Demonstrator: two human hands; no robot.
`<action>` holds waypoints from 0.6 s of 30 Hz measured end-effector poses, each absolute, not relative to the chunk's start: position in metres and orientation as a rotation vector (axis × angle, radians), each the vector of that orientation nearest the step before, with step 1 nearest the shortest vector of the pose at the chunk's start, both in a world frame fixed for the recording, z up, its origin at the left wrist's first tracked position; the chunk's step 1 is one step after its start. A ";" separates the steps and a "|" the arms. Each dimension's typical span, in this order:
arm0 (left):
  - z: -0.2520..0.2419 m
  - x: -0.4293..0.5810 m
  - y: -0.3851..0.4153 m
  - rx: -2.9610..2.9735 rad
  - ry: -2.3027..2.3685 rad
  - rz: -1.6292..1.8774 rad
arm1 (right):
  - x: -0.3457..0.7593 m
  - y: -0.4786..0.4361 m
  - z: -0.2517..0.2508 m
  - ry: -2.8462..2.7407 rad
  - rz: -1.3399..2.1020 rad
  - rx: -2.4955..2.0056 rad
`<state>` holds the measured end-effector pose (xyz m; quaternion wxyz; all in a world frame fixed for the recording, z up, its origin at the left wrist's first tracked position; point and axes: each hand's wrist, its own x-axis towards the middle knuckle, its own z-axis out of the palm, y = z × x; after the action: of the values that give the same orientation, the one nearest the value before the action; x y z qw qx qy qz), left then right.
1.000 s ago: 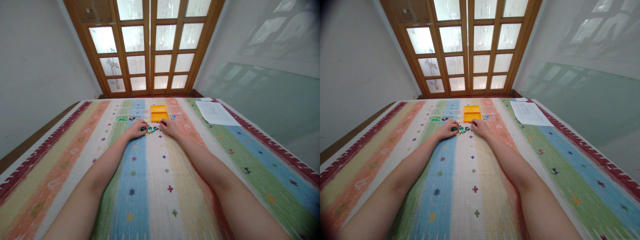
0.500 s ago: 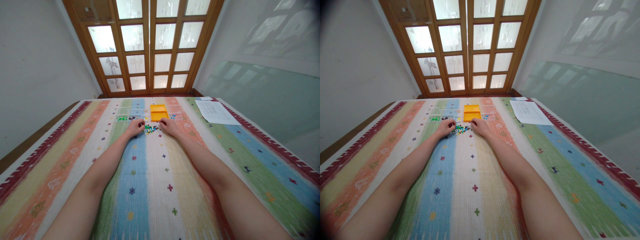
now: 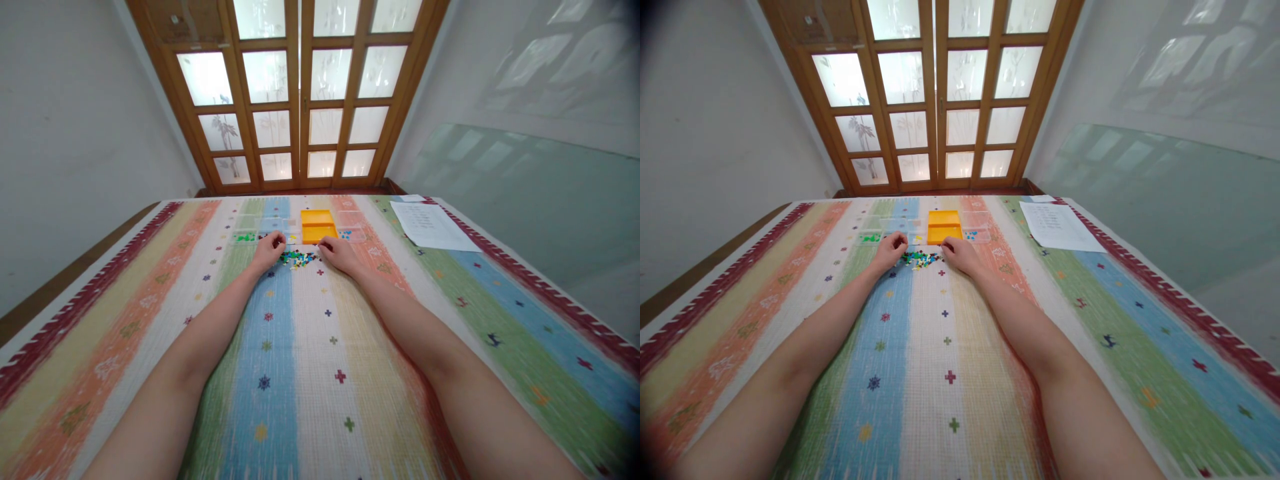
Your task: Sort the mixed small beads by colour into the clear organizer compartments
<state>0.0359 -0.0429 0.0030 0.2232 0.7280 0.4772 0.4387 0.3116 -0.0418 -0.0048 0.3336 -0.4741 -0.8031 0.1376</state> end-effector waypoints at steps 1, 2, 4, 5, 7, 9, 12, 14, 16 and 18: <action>0.002 0.036 -0.042 2.011 1.311 1.210 | 0.312 -0.042 -0.005 -2.097 0.361 -1.238; 0.002 0.035 -0.041 2.011 1.310 1.204 | 0.312 -0.042 -0.005 -2.098 0.363 -1.239; 0.001 0.035 -0.040 2.002 1.327 1.186 | 0.311 -0.042 -0.005 -2.100 0.363 -1.243; 0.001 0.034 -0.040 1.990 1.345 1.178 | 0.311 -0.042 -0.005 -2.103 0.359 -1.246; 0.000 0.034 -0.039 1.956 1.387 1.170 | 0.312 -0.042 -0.005 -2.110 0.347 -1.256; -0.001 0.034 -0.039 1.916 1.420 1.170 | 0.312 -0.041 -0.005 -2.116 0.341 -1.266; -0.003 0.034 -0.038 1.873 1.419 1.186 | 0.312 -0.042 -0.005 -2.117 0.352 -1.265; -0.003 0.034 -0.038 1.865 1.428 1.179 | 0.312 -0.042 -0.004 -2.120 0.356 -1.256; -0.004 0.033 -0.038 1.886 1.475 1.148 | 0.312 -0.043 -0.004 -2.123 0.351 -1.243; -0.004 0.033 -0.037 2.005 1.500 1.076 | 0.312 -0.043 -0.004 -2.125 0.344 -1.230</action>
<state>0.0326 -0.0372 -0.0037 0.2066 0.7198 0.5385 0.3863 0.3117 -0.0425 -0.0043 0.3253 -0.4691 -0.8105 0.1314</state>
